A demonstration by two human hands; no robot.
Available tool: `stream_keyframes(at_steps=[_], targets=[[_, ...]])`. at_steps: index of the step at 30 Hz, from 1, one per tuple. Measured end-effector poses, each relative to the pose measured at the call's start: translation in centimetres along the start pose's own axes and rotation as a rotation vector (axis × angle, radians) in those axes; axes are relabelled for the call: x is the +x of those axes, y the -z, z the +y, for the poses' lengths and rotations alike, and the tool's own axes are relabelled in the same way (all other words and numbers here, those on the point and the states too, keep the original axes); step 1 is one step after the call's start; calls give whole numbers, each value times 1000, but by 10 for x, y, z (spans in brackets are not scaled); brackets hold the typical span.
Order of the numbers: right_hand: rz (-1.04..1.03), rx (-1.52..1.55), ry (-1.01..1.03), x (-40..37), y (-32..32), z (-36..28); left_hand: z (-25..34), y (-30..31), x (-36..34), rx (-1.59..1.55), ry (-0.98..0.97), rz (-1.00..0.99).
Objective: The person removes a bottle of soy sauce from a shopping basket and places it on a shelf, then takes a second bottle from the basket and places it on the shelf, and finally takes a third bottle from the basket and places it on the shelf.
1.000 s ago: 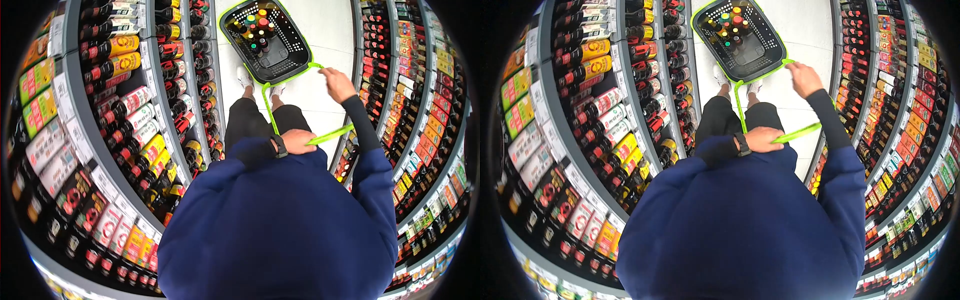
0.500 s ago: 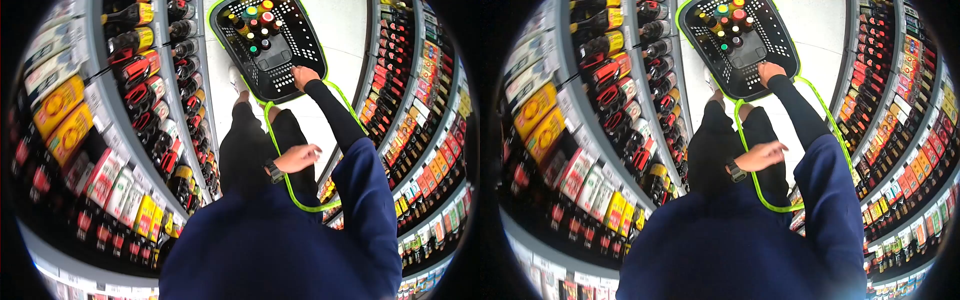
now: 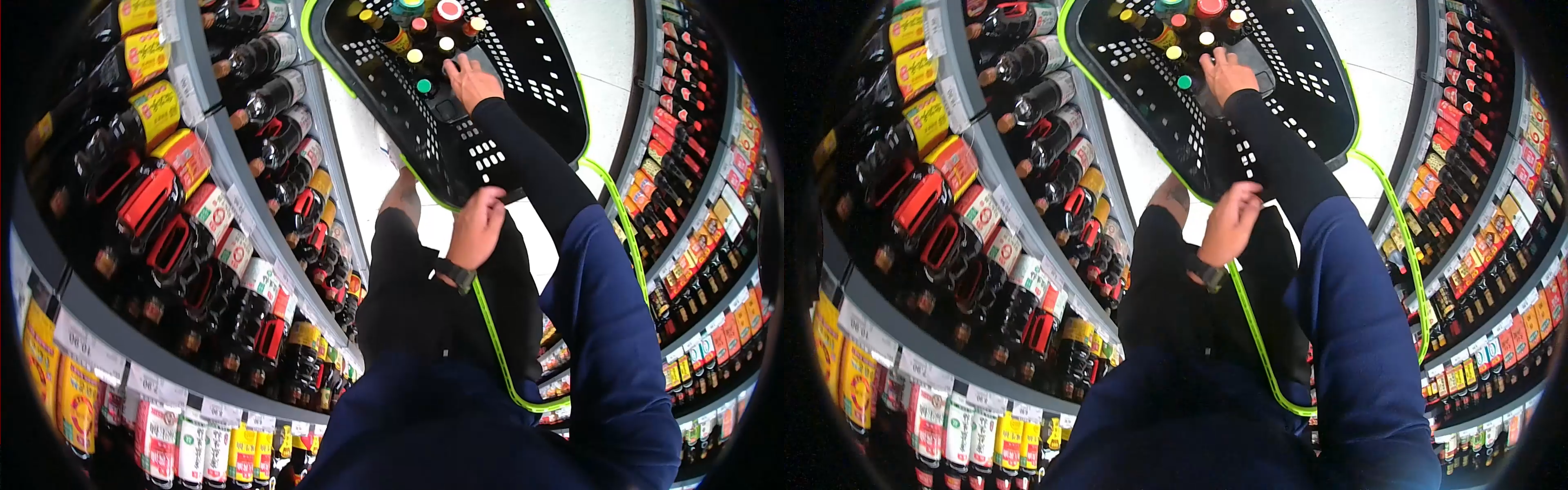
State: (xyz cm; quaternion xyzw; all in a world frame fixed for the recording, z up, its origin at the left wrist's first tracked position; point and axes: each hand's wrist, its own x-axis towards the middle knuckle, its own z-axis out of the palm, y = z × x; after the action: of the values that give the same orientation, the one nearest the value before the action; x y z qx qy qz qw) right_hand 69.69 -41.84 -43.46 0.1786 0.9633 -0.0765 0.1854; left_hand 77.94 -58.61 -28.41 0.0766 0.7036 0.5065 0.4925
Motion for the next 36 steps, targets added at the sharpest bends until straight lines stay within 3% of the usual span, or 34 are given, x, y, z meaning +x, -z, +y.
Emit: stream_keyframes(at_steps=[3, 6, 7, 11, 13, 16, 19, 22, 24, 25, 26, 28, 29, 32, 33, 34, 36], targets=[[220, -96, 62, 16, -50, 6, 0, -17, -3, 40, -22, -35], [204, -38, 73, 25, -64, 5, 6, -29, -8, 174, -155, -46], [287, 22, 93, 30, -81, 5, 12, -29, -10, 151, -138, -118], [122, -137, -208, 48, -103, -16, 4, -41, -25, 212, -149, -338], [-185, -264, -284, 57, -79, -29, -44, -60, -52, 148, -75, -345], [-465, -262, -407, 70, -79, -30, -46, -73, -74, -200, 303, -289], [-658, -261, -441, 72, -79, -15, -36, -64, -76, 29, 116, -333], [-610, -480, -568, 59, -132, 6, -19, -53, -69, 229, -46, -369], [-662, -12, -647, 47, -120, 21, -5, -46, -64, 289, -50, -335], [-647, 19, -620, 33, -103, 25, 5, -42, -63, 301, -27, -306], [-493, 130, -716, 17, -118, 33, 23, -36, -57, 331, -97, -302], [-454, 156, -711, -10, -142, 44, 53, -27, -46, 386, -220, -282], [-471, 220, -631, -25, -121, 50, 52, -29, -47, 368, -187, -297], [-597, 256, -636, -67, -77, 50, 71, -34, -63, 312, -112, -346], [-1027, 264, -533, -65, -106, 62, 79, -36, -72, 296, -85, -335], [-1364, 185, -161, -72, -125, 63, 87, -36, -81, 277, -85, -297], [-991, 1287, -1004, -127, -32, 62, 99, -33, -102, 257, -96, -179]])
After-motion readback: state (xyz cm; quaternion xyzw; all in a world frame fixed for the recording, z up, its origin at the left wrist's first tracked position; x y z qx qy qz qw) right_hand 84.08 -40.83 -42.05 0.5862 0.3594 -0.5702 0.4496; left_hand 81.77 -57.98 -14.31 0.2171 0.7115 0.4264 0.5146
